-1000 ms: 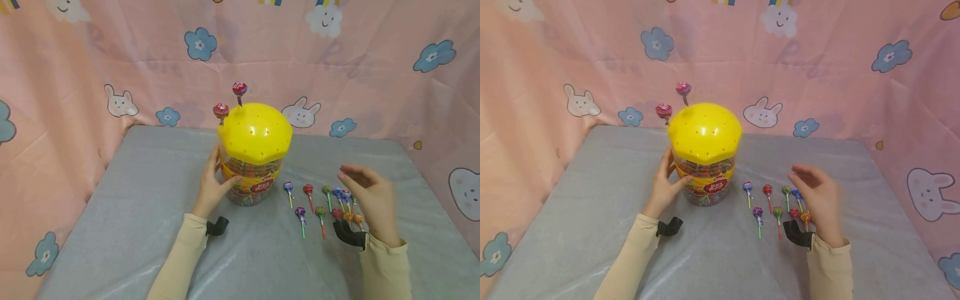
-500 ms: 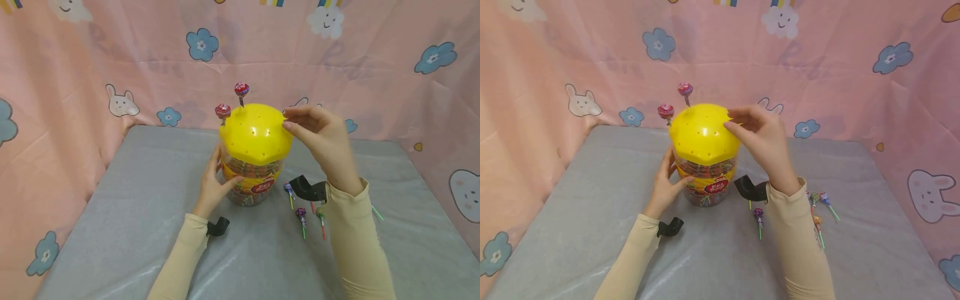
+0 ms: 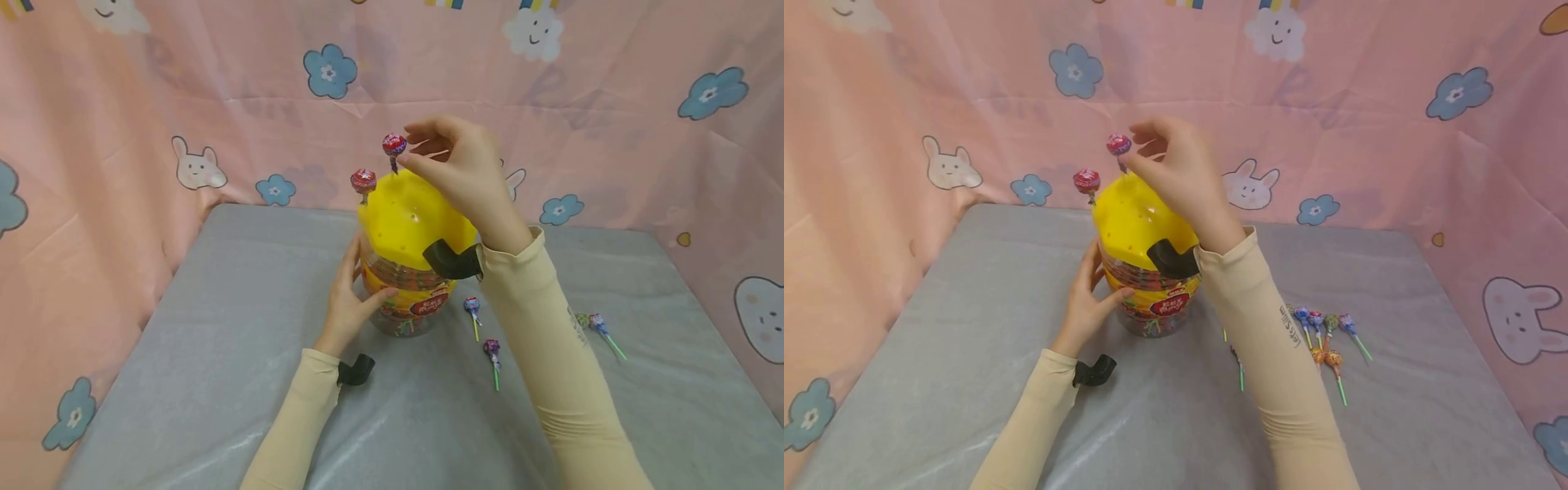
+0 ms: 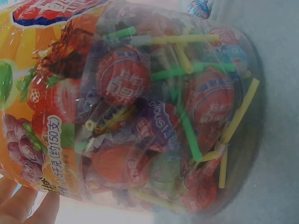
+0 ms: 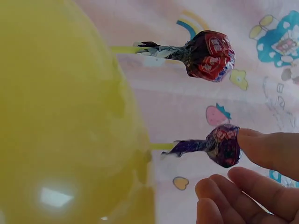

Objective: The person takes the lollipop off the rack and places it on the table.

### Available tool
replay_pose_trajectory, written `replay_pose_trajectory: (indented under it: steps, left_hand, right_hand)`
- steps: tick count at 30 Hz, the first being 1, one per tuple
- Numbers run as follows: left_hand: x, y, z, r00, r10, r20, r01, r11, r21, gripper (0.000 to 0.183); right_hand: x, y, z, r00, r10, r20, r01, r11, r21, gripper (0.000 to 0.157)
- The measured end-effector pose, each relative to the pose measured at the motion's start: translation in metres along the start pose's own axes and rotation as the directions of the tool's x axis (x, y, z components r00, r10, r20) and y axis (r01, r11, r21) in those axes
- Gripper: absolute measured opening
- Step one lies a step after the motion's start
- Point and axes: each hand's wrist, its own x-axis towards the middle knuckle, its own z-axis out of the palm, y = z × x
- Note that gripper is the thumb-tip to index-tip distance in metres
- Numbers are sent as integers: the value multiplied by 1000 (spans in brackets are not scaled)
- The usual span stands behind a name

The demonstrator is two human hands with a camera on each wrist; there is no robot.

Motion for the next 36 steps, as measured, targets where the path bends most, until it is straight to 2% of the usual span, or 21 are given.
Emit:
replay_pose_trajectory:
  steps: [5, 14, 21, 31, 36]
  left_hand:
    - [1, 0, -1, 1000, -7, -1, 7, 1000, 1, 105]
    - [1, 1, -1, 1000, -17, 5, 17, 1000, 3, 104]
    - [1, 0, -1, 1000, -22, 12, 22, 1000, -3, 102]
    - [0, 2, -2, 1000, -20, 21, 21, 999, -40, 102]
    - [0, 2, -2, 999, -27, 20, 27, 1000, -15, 103]
  right_hand:
    - [8, -5, 5, 999, 19, 40, -17, 999, -40, 33]
    - [10, -1, 11, 999, 17, 28, -19, 997, 74, 25]
    - [7, 2, 10, 999, 32, 14, -34, 978, 205, 25]
    - [7, 1, 10, 999, 48, 25, -53, 962, 268, 25]
    - [7, 0, 9, 998, 51, 22, -55, 955, 290, 24]
